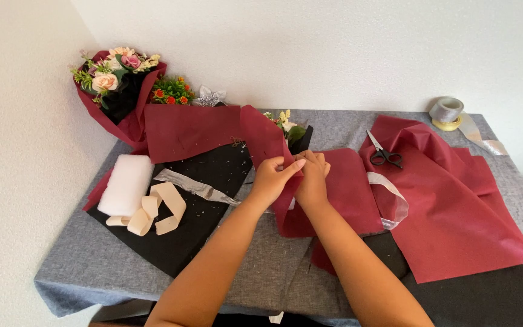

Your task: The person wraps a floral bouquet using maroon paper, securing it first with a thin wire and then tying a decorative silver ribbon around the base.

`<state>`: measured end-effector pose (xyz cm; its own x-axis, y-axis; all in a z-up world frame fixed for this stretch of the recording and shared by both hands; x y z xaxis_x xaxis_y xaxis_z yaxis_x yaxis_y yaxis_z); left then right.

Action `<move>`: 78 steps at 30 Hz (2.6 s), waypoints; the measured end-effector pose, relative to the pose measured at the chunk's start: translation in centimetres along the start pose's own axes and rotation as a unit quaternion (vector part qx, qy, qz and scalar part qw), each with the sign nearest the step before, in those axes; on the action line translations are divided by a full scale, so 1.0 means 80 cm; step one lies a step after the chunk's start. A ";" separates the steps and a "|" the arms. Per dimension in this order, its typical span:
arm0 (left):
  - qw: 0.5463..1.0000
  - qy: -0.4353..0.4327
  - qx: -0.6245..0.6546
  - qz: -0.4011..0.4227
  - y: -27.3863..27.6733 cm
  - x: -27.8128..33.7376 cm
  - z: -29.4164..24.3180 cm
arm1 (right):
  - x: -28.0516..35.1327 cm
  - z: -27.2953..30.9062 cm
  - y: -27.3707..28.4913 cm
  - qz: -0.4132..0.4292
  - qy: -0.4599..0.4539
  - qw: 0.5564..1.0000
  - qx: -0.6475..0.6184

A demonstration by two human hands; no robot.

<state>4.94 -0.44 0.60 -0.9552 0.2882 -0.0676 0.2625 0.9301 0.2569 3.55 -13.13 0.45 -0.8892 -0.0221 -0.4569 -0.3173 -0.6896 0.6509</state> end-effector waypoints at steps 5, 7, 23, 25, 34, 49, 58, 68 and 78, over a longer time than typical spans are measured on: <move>0.998 -0.018 0.016 -0.054 -0.022 -0.008 0.033 | 0.000 -0.010 -0.009 0.043 -0.024 0.999 -0.016; 0.997 -0.031 0.011 -0.069 -0.024 0.004 0.011 | 0.001 -0.021 -0.016 0.046 -0.034 0.998 -0.013; 0.981 -0.078 -0.173 0.036 -0.022 0.038 -0.059 | 0.005 -0.041 0.052 0.147 -0.221 0.906 -0.329; 0.974 -0.066 -0.211 0.046 -0.025 0.038 -0.055 | 0.003 -0.073 0.036 0.168 -0.208 0.898 -0.349; 0.899 -0.149 -0.410 -0.031 -0.044 0.037 -0.027 | 0.021 -0.083 0.006 0.130 -0.252 0.902 -0.325; 0.853 -0.137 -0.498 0.080 -0.054 0.047 -0.035 | 0.003 -0.069 0.093 0.085 -0.162 0.983 0.026; 0.883 -0.168 -0.439 0.001 -0.042 0.041 -0.020 | 0.009 0.057 0.079 0.166 0.033 0.982 -0.080; 0.947 -0.162 -0.277 0.023 -0.031 0.052 -0.039 | 0.021 0.074 0.068 0.194 0.067 0.978 -0.020; 0.947 -0.299 -0.035 0.112 0.023 0.063 -0.037 | 0.029 0.046 0.041 0.196 0.146 0.962 -0.118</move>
<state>0.23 2.05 3.56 -0.6222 0.5731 -0.5333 0.4199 0.8193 0.3904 -0.80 -12.75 3.74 -0.7842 -0.4928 -0.3771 0.1385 -0.7314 0.6677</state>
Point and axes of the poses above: each hand's wrist, its own x-axis away from the middle knuckle, its own y-axis out of the back of the hand, z = x × y, the point moved 5 cm from there along -x, towards the middle knuckle, and after that the axes turned 12 degrees about z, right-handed, at the moved point
